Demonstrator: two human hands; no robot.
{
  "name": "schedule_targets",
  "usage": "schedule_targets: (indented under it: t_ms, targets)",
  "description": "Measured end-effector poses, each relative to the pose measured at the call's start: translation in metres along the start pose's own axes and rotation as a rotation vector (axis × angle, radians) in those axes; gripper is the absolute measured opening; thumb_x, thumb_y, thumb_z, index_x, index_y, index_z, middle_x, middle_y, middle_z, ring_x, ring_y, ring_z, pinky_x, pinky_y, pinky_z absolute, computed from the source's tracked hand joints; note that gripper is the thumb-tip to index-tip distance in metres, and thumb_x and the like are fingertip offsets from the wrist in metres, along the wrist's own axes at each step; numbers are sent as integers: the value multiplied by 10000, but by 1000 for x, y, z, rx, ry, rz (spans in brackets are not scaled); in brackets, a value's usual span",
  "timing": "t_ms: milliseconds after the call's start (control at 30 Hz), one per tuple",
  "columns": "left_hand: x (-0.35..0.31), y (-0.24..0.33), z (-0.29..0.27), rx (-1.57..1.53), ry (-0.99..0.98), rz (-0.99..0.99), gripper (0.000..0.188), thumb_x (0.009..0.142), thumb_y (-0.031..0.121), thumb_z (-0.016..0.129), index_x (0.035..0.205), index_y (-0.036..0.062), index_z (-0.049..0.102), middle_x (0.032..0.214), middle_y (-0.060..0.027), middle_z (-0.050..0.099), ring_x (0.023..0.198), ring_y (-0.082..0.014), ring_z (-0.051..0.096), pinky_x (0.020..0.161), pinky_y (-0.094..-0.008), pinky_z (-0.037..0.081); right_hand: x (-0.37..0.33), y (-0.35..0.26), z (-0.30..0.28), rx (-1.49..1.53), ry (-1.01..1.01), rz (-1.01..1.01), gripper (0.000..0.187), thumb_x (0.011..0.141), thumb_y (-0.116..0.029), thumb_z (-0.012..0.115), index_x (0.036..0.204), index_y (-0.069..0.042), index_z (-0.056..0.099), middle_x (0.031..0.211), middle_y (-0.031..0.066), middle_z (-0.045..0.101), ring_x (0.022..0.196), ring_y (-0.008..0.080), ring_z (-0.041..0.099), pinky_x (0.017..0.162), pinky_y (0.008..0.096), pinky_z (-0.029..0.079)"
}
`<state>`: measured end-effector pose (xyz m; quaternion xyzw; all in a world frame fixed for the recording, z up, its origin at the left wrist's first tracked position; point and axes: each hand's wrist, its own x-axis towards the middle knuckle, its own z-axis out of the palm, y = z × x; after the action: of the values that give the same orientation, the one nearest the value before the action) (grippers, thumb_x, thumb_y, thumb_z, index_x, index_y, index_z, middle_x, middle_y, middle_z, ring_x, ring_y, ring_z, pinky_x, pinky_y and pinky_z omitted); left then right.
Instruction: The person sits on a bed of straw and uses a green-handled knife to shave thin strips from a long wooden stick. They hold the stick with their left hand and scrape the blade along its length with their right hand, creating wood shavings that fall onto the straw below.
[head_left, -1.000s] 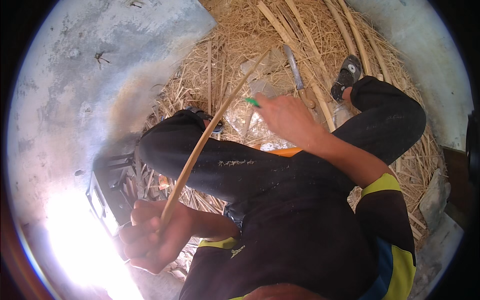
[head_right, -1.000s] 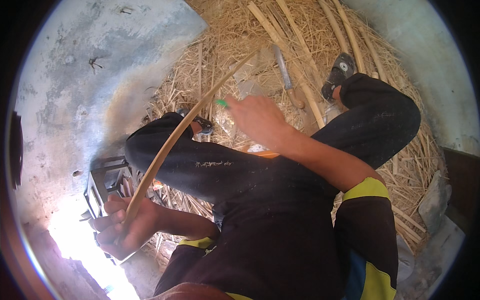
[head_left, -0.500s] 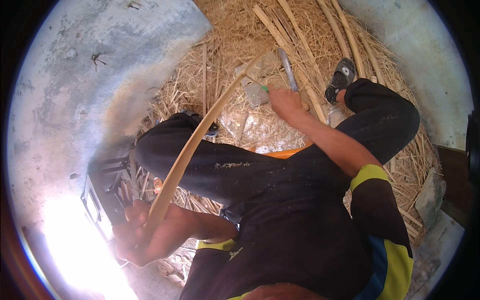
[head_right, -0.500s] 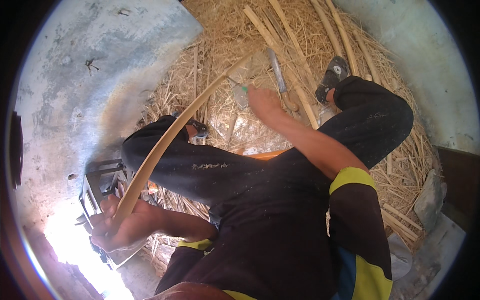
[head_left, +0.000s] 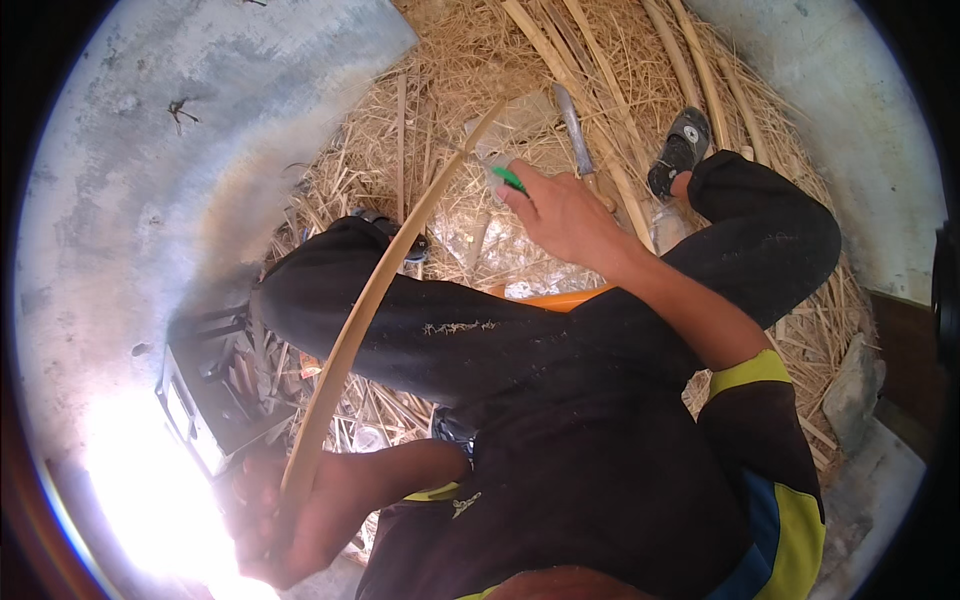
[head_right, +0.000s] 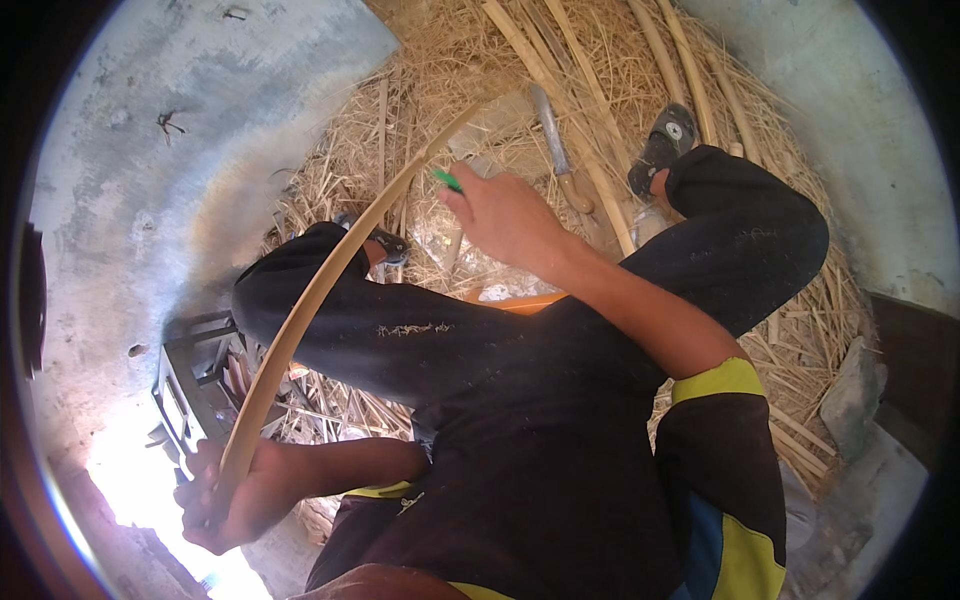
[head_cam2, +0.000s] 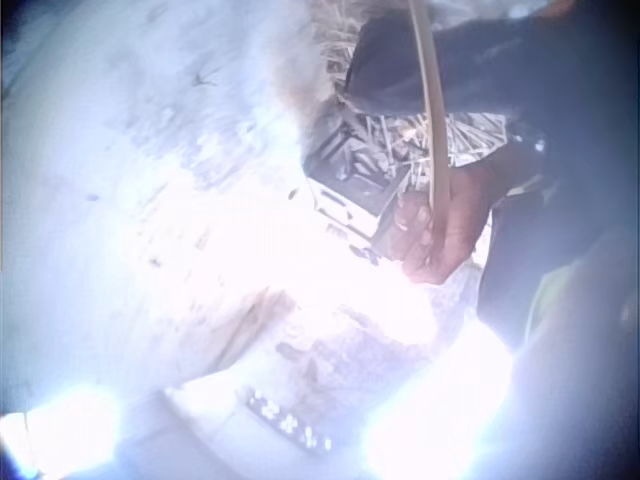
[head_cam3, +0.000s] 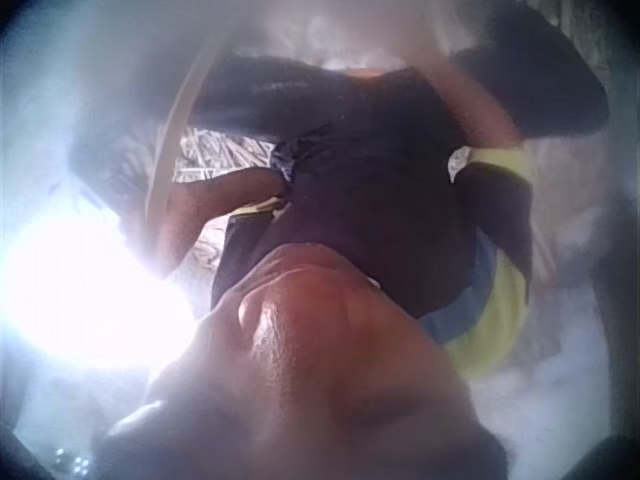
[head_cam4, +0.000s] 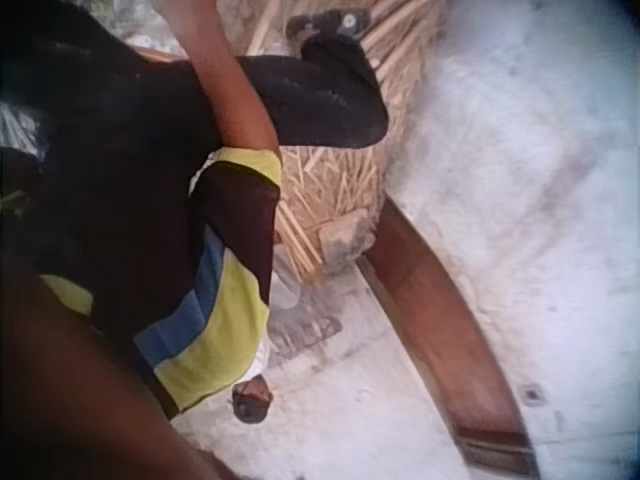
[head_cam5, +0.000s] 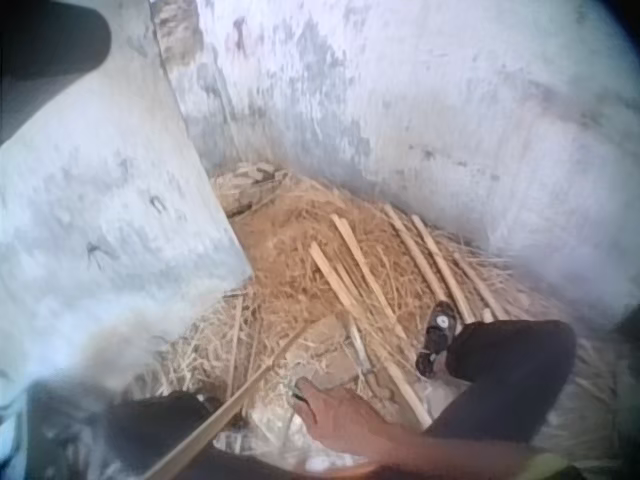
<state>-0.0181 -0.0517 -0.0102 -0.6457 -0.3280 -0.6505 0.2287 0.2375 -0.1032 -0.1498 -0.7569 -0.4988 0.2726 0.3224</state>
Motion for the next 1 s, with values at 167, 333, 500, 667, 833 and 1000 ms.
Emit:
schedule_targets:
  t_ms: [167, 333, 500, 667, 833, 1000]
  targets:
    - [11, 10, -5, -700, 369, -410, 200, 834, 75, 586, 947, 72, 421, 647, 19, 401, 532, -102, 438, 495, -229, 410, -27, -34, 5, 29, 4, -269, 277, 944, -266, 474, 941, 11, 496, 572, 172, 557, 518, 355, 587, 482, 445, 470]
    - [21, 20, -13, -249, 240, -217, 236, 810, 120, 631, 833, 65, 403, 646, 14, 420, 563, -100, 472, 502, -258, 452, -48, -67, 8, 11, 25, -424, 273, 929, -259, 510, 979, 7, 485, 553, 148, 556, 507, 329, 601, 463, 416, 484]
    - [23, 14, -9, 336, -95, 287, 287, 804, 156, 643, 836, 57, 376, 660, -10, 455, 513, -118, 473, 440, -255, 436, -31, -35, 33, -276, -25, -185, 188, 897, -140, 496, 1029, -7, 476, 572, 164, 578, 502, 351, 601, 477, 430, 492]
    - [24, 18, 3, 310, 56, 226, 234, 890, 241, 488, 771, 60, 399, 627, -22, 426, 450, -132, 412, 387, -247, 356, -27, -55, 15, -201, -21, -297, 181, 926, -176, 477, 945, 3, 466, 586, 180, 566, 553, 375, 596, 487, 452, 466]
    - [30, 27, 11, -453, 241, -243, 248, 902, 156, 373, 672, 69, 404, 567, -21, 363, 426, -110, 338, 376, -236, 313, 0, -25, 25, -438, -5, -146, 211, 925, -205, 493, 973, 0, 471, 596, 176, 570, 558, 360, 604, 486, 453, 465]
    - [30, 30, 7, -394, 200, -282, 269, 879, 161, 387, 621, 88, 368, 542, -13, 342, 397, -103, 306, 391, -241, 314, -28, -40, 33, -209, -37, -257, 205, 938, -199, 461, 975, 2, 461, 563, 177, 562, 540, 366, 603, 464, 463, 468]
